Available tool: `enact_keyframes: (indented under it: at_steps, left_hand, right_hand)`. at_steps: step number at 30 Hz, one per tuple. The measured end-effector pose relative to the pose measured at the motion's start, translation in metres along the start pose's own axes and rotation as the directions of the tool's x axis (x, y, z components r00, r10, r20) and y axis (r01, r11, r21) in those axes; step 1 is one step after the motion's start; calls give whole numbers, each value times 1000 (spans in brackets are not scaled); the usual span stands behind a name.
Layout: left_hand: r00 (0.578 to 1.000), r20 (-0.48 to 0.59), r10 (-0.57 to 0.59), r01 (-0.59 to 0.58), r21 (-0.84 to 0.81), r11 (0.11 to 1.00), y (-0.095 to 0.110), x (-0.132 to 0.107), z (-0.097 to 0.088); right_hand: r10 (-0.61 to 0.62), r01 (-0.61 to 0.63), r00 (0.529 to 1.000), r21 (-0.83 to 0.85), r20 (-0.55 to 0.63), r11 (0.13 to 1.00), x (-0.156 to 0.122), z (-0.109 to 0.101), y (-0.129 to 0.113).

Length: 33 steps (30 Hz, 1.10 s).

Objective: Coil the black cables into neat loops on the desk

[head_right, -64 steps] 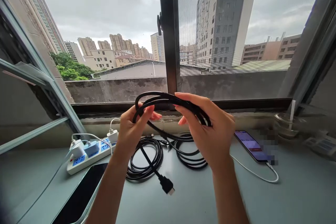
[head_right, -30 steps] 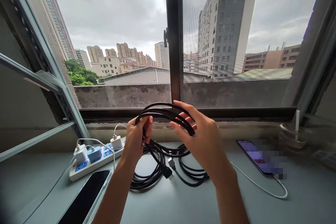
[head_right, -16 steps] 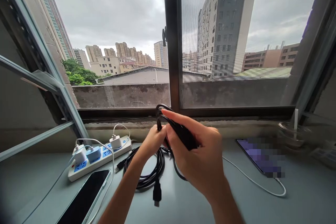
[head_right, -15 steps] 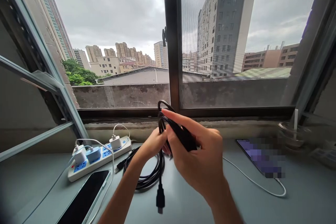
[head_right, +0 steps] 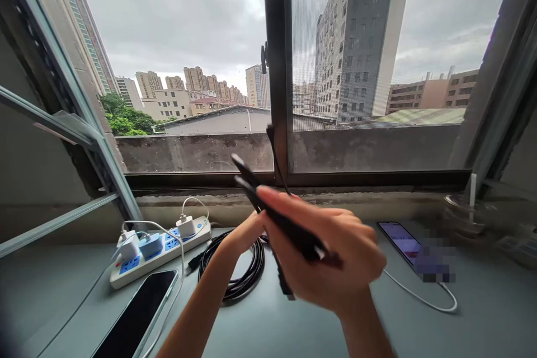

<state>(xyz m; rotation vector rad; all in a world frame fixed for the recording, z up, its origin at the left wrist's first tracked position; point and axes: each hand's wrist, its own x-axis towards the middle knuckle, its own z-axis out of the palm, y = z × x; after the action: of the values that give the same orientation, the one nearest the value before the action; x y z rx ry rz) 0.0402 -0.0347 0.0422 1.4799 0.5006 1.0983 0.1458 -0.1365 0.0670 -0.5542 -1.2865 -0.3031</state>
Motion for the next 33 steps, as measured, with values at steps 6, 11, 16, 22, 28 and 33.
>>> enact_keyframes:
  at_steps: [6,11,16,22,28,33]
  left_hand:
    - [988,-75,138,-155,-311,938,17,1,-4]
    - [987,-98,127,-145,-210,967,21,-2,-3]
    - [962,-195,191,-200,-28,979,26,-5,-3]
    - [964,-175,198,-196,30,980,31,-6,-12]
    - [983,-157,94,-58,217,975,32,-3,-30]
    - [994,-101,39,-20,184,983,37,-4,-35]
  right_hand:
    - [463,-443,885,221,-43,869,9,15,31]
    - [576,-565,817,213,10,797,8,19,37]
    - [616,-619,785,84,65,781,6,15,47]
    - [443,-442,896,-97,-15,892,5,15,55]
    - [356,-342,910,-98,213,934,0,17,64]
    - [354,-344,910,-81,214,935,-1,19,64]
